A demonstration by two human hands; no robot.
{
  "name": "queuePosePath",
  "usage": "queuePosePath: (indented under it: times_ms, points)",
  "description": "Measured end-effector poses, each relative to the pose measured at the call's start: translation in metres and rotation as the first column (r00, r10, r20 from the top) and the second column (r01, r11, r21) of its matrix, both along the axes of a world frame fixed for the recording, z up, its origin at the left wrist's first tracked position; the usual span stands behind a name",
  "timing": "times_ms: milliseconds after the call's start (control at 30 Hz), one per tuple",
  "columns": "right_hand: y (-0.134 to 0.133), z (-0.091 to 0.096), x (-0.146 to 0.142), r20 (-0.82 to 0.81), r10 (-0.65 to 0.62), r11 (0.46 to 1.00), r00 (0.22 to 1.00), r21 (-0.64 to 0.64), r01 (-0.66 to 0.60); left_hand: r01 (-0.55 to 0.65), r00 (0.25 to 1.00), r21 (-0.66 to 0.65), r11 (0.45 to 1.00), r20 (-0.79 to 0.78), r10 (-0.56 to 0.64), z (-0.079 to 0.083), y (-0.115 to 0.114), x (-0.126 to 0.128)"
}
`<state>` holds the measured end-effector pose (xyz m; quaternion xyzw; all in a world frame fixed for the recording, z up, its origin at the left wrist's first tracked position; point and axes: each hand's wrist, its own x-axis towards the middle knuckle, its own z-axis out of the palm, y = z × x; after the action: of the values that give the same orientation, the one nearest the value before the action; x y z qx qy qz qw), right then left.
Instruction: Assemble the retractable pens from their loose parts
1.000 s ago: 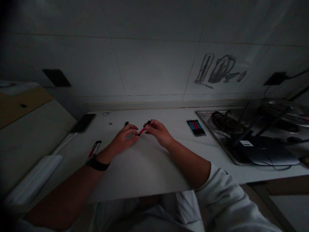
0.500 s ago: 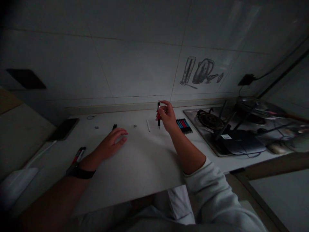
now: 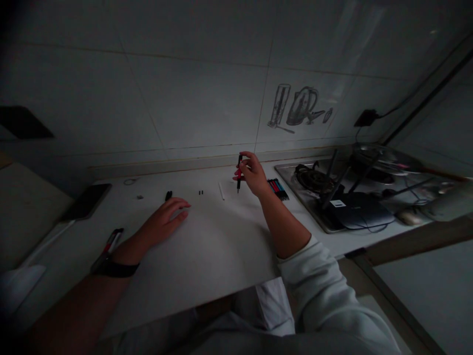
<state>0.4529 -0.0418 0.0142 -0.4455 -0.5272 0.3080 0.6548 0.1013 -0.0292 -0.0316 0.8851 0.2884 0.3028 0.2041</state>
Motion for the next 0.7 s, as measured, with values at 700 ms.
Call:
queuePosePath:
  times_ms: [700]
  points:
    - [-0.004, 0.012, 0.063, 0.038, -0.256, 0.963, 0.966, 0.101, 0.252, 0.000, 0.997, -0.029, 1.000, -0.081, -0.003, -0.004, 0.001, -0.001]
